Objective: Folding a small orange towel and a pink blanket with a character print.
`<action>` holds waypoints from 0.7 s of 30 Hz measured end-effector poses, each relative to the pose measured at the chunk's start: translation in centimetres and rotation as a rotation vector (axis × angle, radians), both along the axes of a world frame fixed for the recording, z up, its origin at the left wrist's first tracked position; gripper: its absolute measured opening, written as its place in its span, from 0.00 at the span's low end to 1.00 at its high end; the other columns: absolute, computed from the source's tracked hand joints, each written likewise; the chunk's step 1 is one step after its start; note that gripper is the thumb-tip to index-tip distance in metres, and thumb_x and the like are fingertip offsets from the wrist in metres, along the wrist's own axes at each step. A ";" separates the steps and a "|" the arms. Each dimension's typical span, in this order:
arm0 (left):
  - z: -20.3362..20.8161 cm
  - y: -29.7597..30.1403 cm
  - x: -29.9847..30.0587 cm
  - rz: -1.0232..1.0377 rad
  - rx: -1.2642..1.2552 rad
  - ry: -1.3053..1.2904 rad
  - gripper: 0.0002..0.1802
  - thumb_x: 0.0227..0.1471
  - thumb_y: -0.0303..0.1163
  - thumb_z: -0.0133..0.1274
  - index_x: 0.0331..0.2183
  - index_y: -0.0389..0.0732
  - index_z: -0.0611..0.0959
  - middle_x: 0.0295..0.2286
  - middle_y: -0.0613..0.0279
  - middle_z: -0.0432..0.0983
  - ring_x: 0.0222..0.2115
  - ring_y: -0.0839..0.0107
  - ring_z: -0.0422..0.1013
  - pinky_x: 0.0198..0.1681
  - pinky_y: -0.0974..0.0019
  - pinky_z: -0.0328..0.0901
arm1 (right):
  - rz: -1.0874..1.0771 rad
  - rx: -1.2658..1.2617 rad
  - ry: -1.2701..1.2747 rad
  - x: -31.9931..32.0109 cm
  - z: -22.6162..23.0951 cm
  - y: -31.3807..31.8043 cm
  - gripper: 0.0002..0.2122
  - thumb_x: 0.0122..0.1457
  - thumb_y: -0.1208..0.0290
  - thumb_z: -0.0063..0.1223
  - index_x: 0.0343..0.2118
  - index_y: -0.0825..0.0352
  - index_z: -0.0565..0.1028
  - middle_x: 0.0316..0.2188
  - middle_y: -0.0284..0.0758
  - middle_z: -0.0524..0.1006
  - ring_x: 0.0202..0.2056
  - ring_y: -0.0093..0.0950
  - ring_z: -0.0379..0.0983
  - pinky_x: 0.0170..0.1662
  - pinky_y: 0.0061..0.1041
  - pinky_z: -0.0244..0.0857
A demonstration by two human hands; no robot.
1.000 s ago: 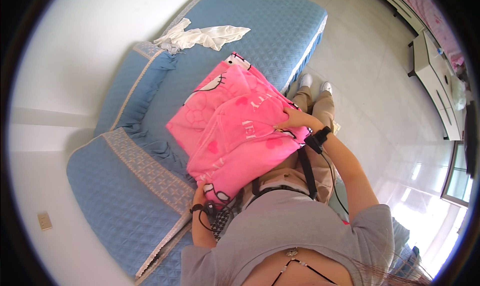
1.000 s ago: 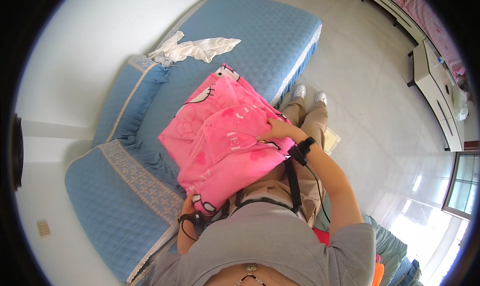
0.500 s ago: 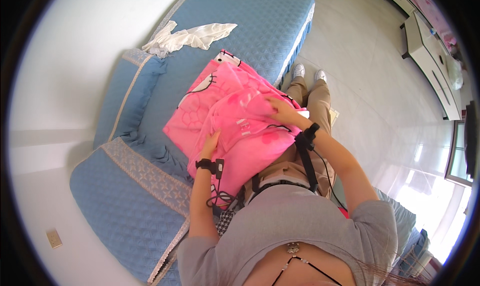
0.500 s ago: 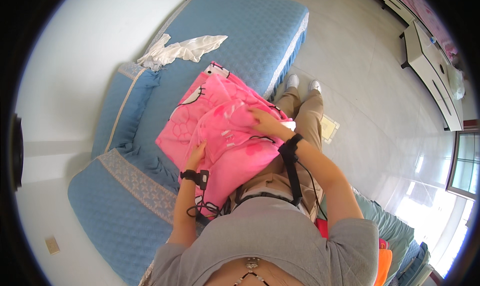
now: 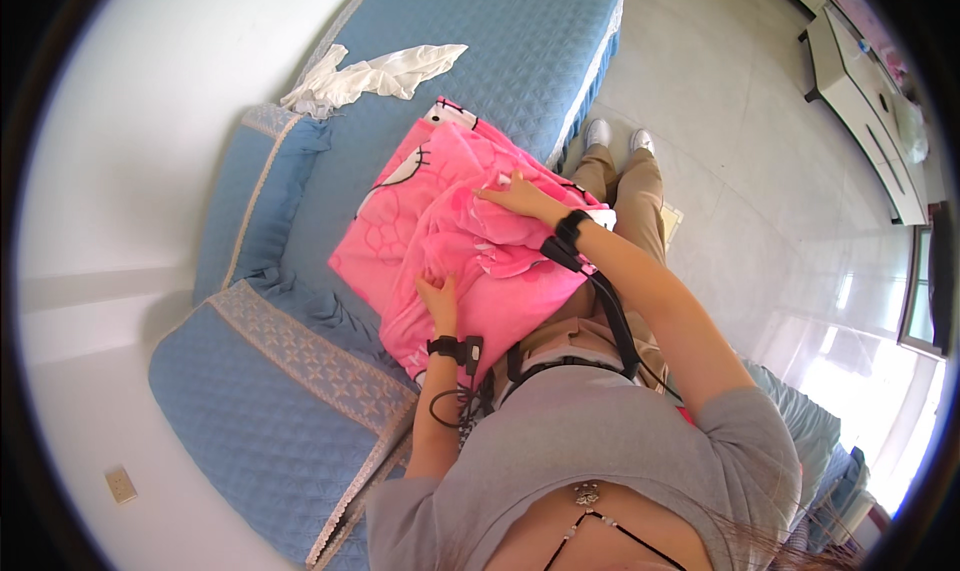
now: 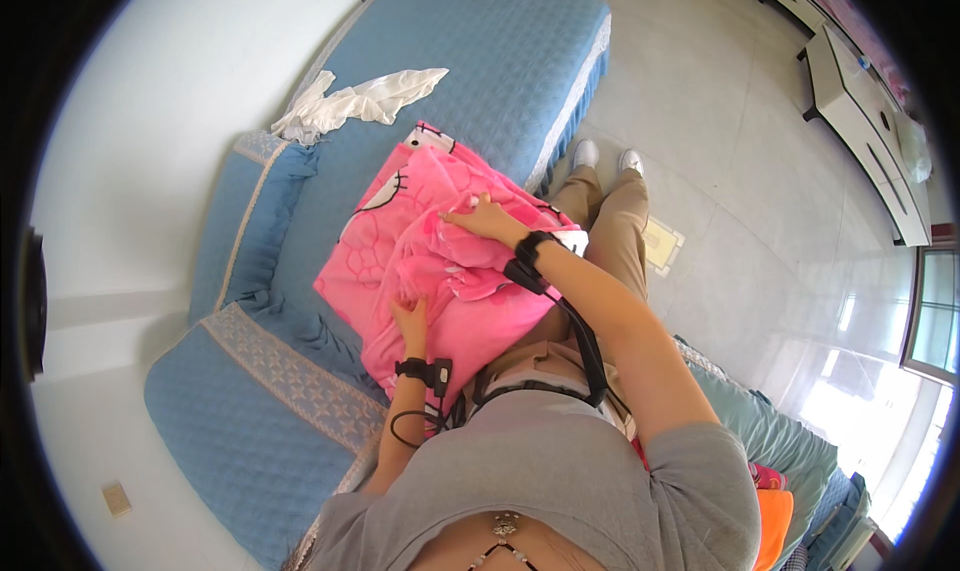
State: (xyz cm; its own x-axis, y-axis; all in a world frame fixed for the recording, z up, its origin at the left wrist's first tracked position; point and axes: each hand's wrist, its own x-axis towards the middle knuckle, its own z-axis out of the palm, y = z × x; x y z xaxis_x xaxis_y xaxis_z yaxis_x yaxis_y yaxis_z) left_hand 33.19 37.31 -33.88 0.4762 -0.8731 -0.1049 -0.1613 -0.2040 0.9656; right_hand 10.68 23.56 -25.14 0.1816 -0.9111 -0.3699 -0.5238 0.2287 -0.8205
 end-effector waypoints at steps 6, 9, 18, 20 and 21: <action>-2.9 1.1 3.3 0.052 0.322 -0.864 0.25 0.43 0.32 0.56 0.42 0.30 0.68 0.35 0.54 0.68 0.31 0.70 0.68 0.34 0.73 0.64 | 0.253 0.029 -0.054 5.4 3.5 -1.4 0.44 0.39 0.45 0.58 0.48 0.82 0.56 0.38 0.56 0.69 0.41 0.42 0.69 0.43 0.31 0.63; -1.1 1.5 1.2 -0.220 0.483 0.411 0.24 0.45 0.35 0.54 0.42 0.32 0.69 0.34 0.51 0.69 0.35 0.67 0.68 0.38 0.70 0.64 | 0.240 0.023 -0.025 4.3 1.3 -1.4 0.36 0.41 0.55 0.58 0.48 0.77 0.59 0.38 0.53 0.69 0.39 0.42 0.69 0.42 0.35 0.62; 14.0 3.1 0.5 0.184 0.236 1.383 0.20 0.39 0.23 0.52 0.40 0.34 0.71 0.33 0.54 0.71 0.34 0.63 0.68 0.37 0.67 0.64 | 0.878 -0.874 -0.141 4.9 2.6 8.3 0.22 0.41 0.77 0.49 0.45 0.59 0.68 0.44 0.37 0.68 0.42 0.38 0.64 0.44 0.35 0.58; 12.7 4.5 2.1 -0.173 0.057 0.568 0.19 0.42 0.28 0.51 0.40 0.34 0.70 0.32 0.56 0.71 0.35 0.62 0.69 0.36 0.68 0.65 | 1.032 -0.872 -0.089 4.7 1.8 9.9 0.20 0.42 0.76 0.49 0.43 0.56 0.71 0.44 0.35 0.69 0.42 0.38 0.64 0.43 0.35 0.58; 11.3 5.2 2.8 -0.488 -0.112 -0.271 0.19 0.46 0.34 0.50 0.39 0.35 0.69 0.32 0.57 0.72 0.35 0.62 0.70 0.35 0.70 0.66 | 1.090 -0.901 -0.128 4.6 1.6 10.4 0.16 0.43 0.74 0.48 0.39 0.58 0.72 0.37 0.35 0.70 0.38 0.38 0.66 0.39 0.33 0.60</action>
